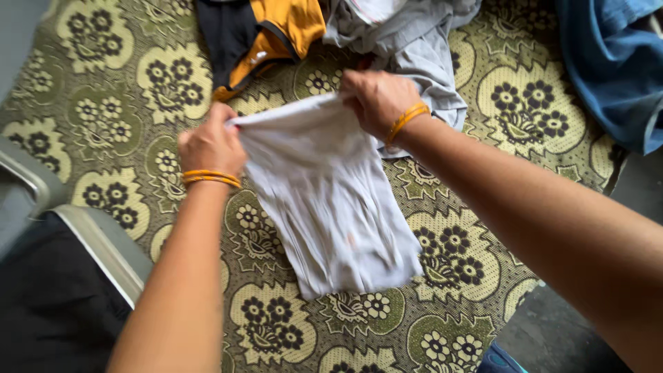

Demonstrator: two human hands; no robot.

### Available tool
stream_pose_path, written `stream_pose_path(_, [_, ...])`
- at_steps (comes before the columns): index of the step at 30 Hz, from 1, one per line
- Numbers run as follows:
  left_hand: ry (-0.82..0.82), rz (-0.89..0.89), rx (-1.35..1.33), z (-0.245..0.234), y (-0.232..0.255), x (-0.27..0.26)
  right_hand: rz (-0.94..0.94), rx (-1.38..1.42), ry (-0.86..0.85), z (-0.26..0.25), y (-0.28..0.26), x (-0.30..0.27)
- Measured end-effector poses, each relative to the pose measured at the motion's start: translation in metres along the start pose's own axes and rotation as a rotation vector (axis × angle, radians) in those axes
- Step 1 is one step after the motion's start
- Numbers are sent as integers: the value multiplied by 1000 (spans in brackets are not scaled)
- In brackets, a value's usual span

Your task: The person folds a white tank top and a white cloth on a patterned bed and places them into an open suitcase. The person handles the items by hand, smoothing and folding them before packing.

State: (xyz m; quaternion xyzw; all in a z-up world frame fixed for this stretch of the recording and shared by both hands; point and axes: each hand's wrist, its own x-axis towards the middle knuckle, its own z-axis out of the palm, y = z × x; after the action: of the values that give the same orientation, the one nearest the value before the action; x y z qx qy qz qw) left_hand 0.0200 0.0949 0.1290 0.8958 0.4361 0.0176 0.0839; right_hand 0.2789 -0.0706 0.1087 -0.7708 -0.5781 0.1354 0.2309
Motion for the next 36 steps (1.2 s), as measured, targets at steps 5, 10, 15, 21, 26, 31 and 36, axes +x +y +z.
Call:
stream_pose_path(5, [389, 209, 86, -94, -6, -6, -309, 14, 379, -67, -43, 26])
stream_pose_path(10, [643, 294, 166, -160, 3, -81, -562, -139, 612, -108, -82, 0])
stream_pose_path(15, [654, 310, 233, -158, 11, -207, -587, -210, 548, -103, -105, -96])
stream_pose_path(21, [337, 221, 70, -45, 8, -361, -564, 42, 105, -54, -104, -258])
stream_pose_path(26, [-32, 261, -14, 50, -2, -480, -588, 88, -290, 14, -84, -364])
stream_pose_path(31, [-258, 329, -188, 83, 2, -532, -518, 249, -544, 48, -60, -433])
stream_pose_path(36, [-788, 13, -152, 63, 22, -504, -120, 233, -853, 66, -58, -435])
